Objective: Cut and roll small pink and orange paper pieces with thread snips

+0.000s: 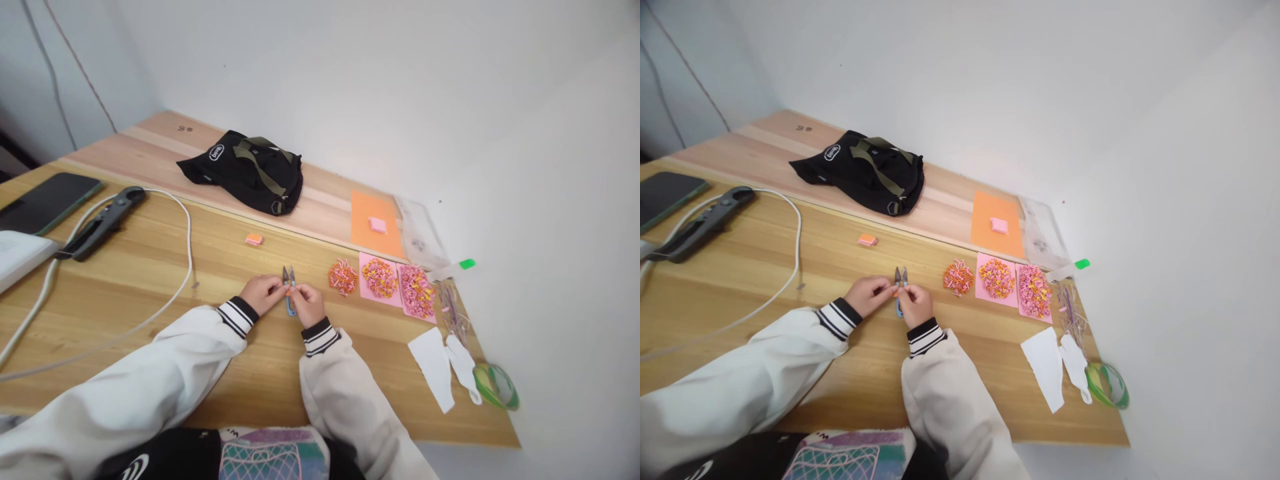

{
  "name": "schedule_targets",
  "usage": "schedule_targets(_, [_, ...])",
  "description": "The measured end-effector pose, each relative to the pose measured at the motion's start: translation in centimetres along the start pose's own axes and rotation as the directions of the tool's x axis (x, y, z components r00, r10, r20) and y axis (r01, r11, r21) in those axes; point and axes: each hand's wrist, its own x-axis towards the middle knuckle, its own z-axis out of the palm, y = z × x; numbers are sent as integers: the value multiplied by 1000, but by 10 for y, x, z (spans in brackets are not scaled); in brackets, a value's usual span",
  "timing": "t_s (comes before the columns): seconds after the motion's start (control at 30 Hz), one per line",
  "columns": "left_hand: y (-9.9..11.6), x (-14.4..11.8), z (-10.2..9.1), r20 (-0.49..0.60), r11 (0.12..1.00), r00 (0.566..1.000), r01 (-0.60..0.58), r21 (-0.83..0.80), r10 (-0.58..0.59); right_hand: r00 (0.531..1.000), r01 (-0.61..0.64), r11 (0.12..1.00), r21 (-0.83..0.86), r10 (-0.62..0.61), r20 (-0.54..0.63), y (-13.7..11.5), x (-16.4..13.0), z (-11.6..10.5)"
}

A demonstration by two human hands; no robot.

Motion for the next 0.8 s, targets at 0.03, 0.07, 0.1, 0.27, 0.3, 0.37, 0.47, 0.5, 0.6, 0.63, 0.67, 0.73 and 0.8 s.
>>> schedule_targets(0.03, [0,0,0,-3,999,1000,-24,36,24,1000,2,1000,-4,-2,2,0,0,0])
schedule_targets(0.07, [0,0,-1,-3,995,999,-51,81,52,1000,4,1000,-10,-4,4,1,0,0])
schedule_targets(0.1, [1,0,-2,-2,988,997,-80,133,81,1000,7,1000,-20,-7,6,1,0,0])
schedule_targets(0.27, [4,-1,-6,-7,922,982,-174,344,188,999,38,995,-97,-37,8,2,0,0])
schedule_targets(0.3, [5,-2,-6,-12,915,980,-183,359,200,999,45,993,-106,-44,9,2,0,0])
schedule_targets(0.37, [7,-2,-7,-21,913,978,-187,362,209,998,57,991,-117,-56,9,3,0,0])
schedule_targets(0.47, [7,-1,-7,-52,943,984,-150,296,172,998,56,992,-109,-55,12,3,0,0])
schedule_targets(0.5, [7,-1,-7,-65,960,987,-125,250,145,999,51,994,-99,-51,10,3,0,0])
schedule_targets(0.6, [3,0,-8,-110,999,994,-8,32,12,1000,27,998,-49,-27,-4,1,0,0])
schedule_targets(0.63, [2,1,-8,-120,998,992,38,-55,-44,1000,19,999,-27,-19,-7,0,0,0])
schedule_targets(0.67, [0,2,-8,-122,987,988,78,-139,-95,1000,11,1000,-5,-11,-5,-1,0,0])
schedule_targets(0.73, [-2,2,-8,-104,952,981,131,-277,-165,1000,0,999,41,0,3,-3,0,0])
schedule_targets(0.8, [-3,3,-8,-75,915,979,150,-375,-192,1000,1,997,80,-2,10,-4,1,-1])
